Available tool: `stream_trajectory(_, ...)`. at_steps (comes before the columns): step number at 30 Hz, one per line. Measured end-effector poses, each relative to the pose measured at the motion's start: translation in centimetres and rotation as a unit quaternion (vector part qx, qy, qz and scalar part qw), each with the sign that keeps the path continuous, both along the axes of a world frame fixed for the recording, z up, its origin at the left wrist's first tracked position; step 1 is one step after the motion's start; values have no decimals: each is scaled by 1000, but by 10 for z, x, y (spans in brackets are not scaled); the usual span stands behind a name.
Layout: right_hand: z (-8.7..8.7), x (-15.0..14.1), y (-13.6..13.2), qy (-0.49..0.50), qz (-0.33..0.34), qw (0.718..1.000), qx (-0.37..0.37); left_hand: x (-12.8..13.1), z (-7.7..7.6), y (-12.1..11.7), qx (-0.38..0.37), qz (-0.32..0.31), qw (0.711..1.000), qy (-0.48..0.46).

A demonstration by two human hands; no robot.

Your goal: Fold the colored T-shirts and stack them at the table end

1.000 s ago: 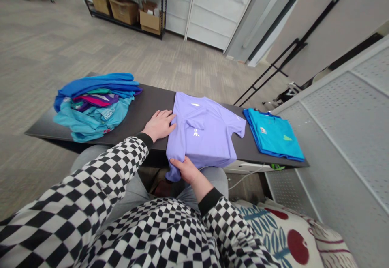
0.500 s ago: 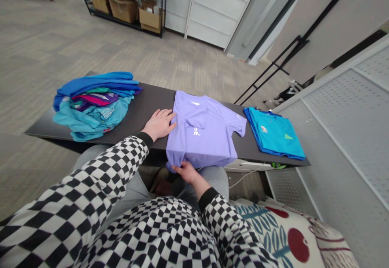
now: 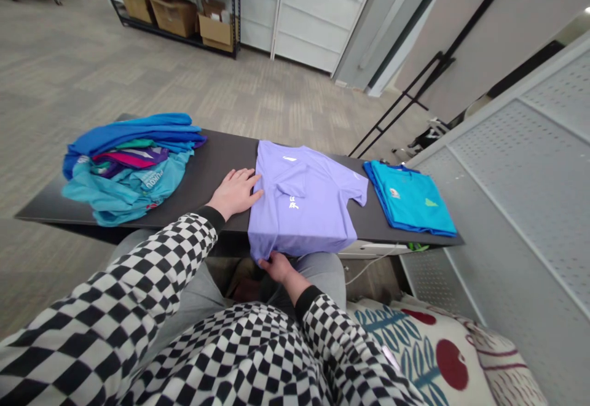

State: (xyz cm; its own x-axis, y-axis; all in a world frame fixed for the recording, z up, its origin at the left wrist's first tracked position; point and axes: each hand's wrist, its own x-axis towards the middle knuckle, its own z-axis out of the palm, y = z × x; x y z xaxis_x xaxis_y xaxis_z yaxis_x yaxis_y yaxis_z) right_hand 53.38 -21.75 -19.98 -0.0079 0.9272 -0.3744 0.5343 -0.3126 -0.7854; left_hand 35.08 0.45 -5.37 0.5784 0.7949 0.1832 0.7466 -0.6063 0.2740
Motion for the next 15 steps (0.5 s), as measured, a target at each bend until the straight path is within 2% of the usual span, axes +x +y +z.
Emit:
stream_trajectory(2, 15, 3, -2, -16, 17, 999, -22, 0, -1, 1, 1, -2, 1000, 0)
stream_trajectory(4, 39, 10, -3, -31, 61, 996, -56, 0, -1, 1, 5, -3, 1000, 0)
stream_trajectory(6, 71, 21, -1, -21, 128, 986, -105, 0, -2, 1, 8, -5, 1000, 0)
stream_trajectory(8, 107, 34, 7, 32, 162, 976, -145, 0, -2, 2, 8, -6, 1000, 0)
stream_trajectory(9, 125, 42, 16, 62, 149, 976, -146, 0, -3, 2, 6, -7, 1000, -1)
stream_trajectory(11, 156, 60, 42, 85, 68, 990, -87, 0, -3, 2, 5, -6, 1000, -7)
stream_trajectory(13, 177, 80, 80, 30, -42, 998, 37, 0, -4, 2, 7, -5, 1000, -15)
stream_trajectory(15, 188, 100, 123, -62, -143, 979, 128, 0, -4, 1, 7, -3, 1000, -22)
